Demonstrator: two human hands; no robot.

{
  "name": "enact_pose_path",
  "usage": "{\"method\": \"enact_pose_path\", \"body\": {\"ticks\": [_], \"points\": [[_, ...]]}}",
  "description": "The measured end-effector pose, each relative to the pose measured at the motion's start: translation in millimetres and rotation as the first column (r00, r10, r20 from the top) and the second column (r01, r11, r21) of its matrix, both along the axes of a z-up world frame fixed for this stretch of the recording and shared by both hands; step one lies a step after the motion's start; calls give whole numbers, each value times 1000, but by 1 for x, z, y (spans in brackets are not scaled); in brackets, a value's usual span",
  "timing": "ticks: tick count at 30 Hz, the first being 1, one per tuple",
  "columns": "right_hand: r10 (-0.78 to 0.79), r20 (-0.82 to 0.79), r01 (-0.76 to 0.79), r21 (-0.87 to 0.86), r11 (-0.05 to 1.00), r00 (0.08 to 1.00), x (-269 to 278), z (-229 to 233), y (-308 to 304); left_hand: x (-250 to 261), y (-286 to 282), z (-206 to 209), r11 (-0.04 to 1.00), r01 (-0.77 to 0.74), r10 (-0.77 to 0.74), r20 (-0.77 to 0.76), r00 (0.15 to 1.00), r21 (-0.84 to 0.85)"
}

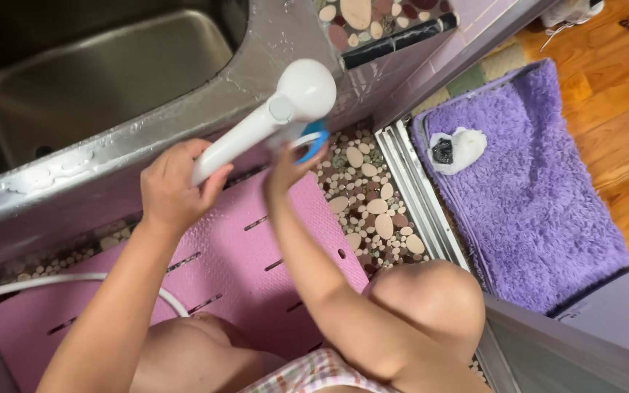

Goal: Cleaning bathroom walls, tub, and tiles using a brush and soap.

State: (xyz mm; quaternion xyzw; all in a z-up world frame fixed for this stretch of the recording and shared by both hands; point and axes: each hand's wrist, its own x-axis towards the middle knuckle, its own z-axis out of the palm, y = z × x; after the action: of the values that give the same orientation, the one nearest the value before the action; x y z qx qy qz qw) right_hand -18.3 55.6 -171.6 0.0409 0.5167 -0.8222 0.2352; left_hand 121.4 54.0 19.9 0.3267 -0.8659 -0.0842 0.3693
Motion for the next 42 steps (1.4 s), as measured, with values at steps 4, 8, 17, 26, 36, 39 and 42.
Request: {"method": "enact_pose_path", "body": {"ticks": [4,8,17,26,36,39,42], "points": [[161,-93,-148,129,981,983,40,-11,3,-14,-5,-10,1000,22,-22,-8,1000,-21],[105,-408,38,328,944,907,-45,-135,24,-33,8,-14,994,90,-88,-29,996,58],[510,-278,71,919,388,814,-186,-135,257,-57,11,-54,925,274,-277,-25,961,263],[602,-336,5,875,483,724,-141,-167,133,-64,0,-61,930,288,-286,-42,957,229],[918,-209,-6,975,224,337,-178,-151,126,-52,-14,-63,959,213,-222,30,975,185],[726,-368,173,927,332,581,-221,-177,178,-45,-16,-67,962,204,-218,61,974,179],[715,-525,395,843,365,461,-246,-182,205,-45,-14,-70,963,190,-209,81,975,190]]}}
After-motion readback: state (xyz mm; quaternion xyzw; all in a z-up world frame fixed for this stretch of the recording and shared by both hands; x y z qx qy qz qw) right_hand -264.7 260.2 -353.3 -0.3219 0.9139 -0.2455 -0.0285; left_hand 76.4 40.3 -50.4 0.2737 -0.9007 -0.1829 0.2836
